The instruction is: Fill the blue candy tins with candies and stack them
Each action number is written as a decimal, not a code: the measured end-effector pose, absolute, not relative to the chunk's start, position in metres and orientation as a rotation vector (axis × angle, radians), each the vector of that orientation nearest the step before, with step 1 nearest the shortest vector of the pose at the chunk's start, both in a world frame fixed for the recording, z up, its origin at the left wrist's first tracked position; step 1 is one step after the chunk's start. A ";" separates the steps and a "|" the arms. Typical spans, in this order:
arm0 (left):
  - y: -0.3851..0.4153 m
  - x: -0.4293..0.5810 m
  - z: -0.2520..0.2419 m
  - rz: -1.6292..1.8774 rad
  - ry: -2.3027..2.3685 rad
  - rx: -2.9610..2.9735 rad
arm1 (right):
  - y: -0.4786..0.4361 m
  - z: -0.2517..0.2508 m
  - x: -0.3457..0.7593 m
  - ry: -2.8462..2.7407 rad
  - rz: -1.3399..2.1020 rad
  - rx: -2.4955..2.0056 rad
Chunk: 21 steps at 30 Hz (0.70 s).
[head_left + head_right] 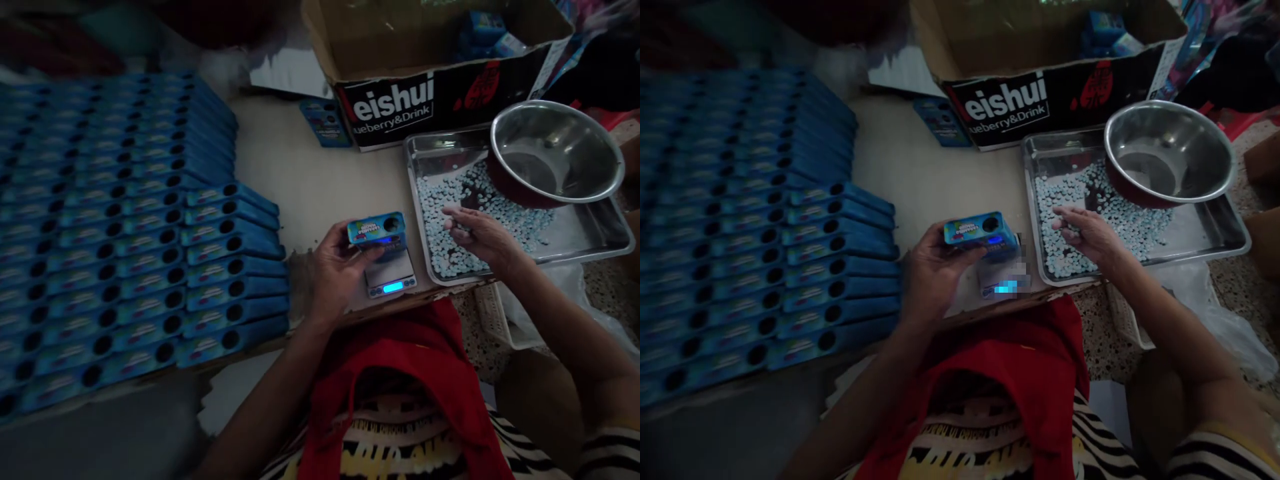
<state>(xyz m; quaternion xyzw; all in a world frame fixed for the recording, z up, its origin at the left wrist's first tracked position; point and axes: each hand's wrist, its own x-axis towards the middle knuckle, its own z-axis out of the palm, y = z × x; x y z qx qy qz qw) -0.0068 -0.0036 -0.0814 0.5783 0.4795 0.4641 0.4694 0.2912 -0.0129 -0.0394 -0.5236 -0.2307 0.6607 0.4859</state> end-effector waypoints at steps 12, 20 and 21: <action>-0.039 -0.031 -0.112 1.177 1.189 1.409 | -0.007 -0.021 0.276 -0.457 1.617 -1.469; -0.055 -0.081 -0.113 1.341 1.398 1.343 | -0.011 0.001 0.271 -0.842 1.567 -1.672; -0.056 -0.082 -0.112 1.370 1.400 1.376 | -0.010 0.007 0.268 -0.855 1.583 -1.679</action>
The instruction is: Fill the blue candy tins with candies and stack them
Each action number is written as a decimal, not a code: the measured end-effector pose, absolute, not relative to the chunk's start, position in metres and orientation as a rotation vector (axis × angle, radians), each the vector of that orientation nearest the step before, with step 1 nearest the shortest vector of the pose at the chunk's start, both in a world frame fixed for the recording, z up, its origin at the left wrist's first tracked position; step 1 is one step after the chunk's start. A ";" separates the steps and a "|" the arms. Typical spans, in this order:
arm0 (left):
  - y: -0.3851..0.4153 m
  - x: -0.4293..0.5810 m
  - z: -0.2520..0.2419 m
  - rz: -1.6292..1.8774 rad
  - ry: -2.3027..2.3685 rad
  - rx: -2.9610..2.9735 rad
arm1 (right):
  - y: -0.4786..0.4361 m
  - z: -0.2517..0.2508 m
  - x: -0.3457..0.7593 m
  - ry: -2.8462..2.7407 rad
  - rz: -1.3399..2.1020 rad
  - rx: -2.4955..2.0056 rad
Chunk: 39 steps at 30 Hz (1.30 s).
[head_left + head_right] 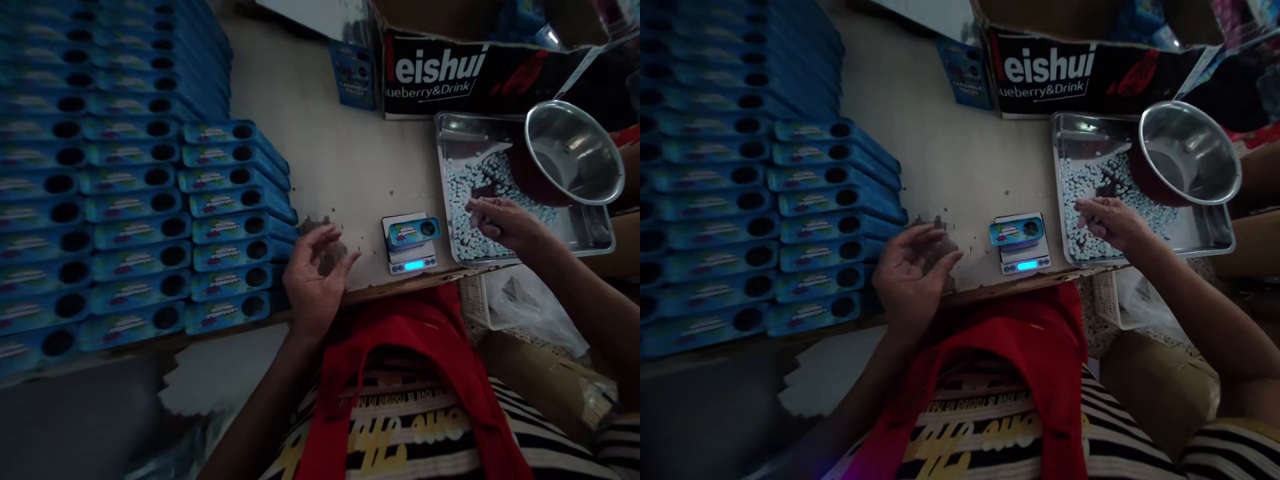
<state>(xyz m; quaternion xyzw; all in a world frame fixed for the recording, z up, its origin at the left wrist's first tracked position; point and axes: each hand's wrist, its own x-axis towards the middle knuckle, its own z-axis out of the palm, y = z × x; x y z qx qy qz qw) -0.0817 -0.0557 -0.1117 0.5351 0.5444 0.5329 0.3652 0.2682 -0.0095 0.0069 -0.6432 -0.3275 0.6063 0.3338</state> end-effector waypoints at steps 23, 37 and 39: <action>-0.046 -0.071 -0.095 1.316 1.203 1.680 | -0.010 0.065 0.187 -1.373 1.654 -1.558; -0.040 -0.048 -0.098 1.276 1.151 1.728 | -0.009 0.055 0.194 -1.352 1.683 -1.470; -0.040 -0.046 -0.096 1.250 1.173 1.731 | -0.007 0.052 0.193 -1.365 1.677 -1.481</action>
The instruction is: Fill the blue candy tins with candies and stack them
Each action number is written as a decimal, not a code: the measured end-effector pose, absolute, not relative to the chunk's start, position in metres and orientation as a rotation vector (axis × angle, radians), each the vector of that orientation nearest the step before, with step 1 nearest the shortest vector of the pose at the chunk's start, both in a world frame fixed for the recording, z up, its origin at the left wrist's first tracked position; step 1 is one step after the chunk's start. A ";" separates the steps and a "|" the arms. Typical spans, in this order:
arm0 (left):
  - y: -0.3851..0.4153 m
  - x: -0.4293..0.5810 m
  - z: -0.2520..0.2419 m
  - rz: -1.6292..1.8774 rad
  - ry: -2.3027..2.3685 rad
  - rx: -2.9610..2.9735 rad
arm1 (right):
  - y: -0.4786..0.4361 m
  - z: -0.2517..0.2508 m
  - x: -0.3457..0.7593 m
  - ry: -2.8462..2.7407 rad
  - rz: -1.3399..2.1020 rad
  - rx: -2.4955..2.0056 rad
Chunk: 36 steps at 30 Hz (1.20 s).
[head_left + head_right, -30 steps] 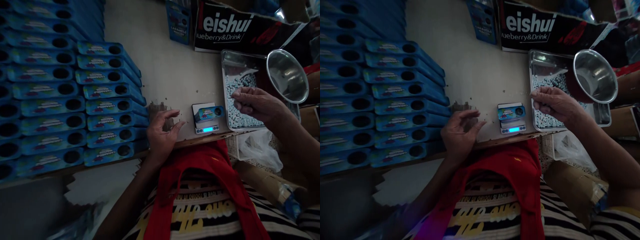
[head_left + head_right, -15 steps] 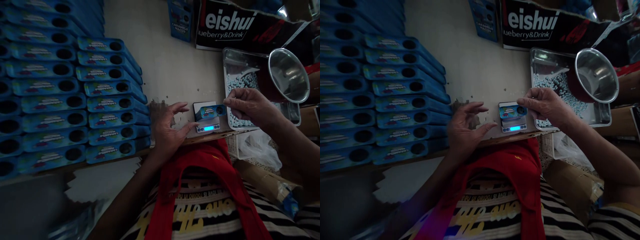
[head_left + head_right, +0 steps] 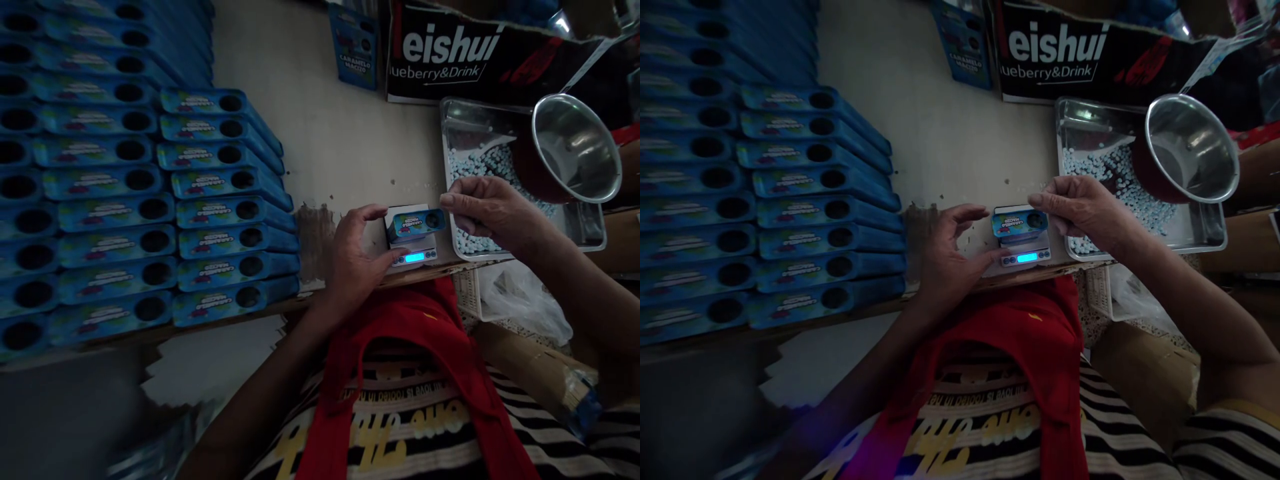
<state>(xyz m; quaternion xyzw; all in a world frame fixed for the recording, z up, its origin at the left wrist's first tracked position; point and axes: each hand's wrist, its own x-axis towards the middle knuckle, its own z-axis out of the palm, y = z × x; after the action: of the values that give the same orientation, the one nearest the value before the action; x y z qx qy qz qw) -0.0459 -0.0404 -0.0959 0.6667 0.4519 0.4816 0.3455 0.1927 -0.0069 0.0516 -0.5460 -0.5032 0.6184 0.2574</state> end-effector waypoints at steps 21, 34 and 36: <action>0.107 -0.101 0.040 0.703 1.412 2.388 | 0.136 0.008 0.196 -1.170 1.449 -1.368; 0.251 -0.223 -0.014 0.258 1.379 2.205 | 0.262 -0.026 0.093 -2.067 0.223 -2.225; 0.244 -0.227 -0.018 0.169 1.320 2.219 | 0.257 -0.031 0.096 -2.096 0.182 -2.205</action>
<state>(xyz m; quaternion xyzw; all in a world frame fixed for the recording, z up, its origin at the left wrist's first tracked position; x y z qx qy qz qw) -0.2270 0.2441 -0.0184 0.8248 0.4909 0.0630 0.2736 0.0956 0.2566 -0.0315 -0.7228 -0.6868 0.0597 0.0469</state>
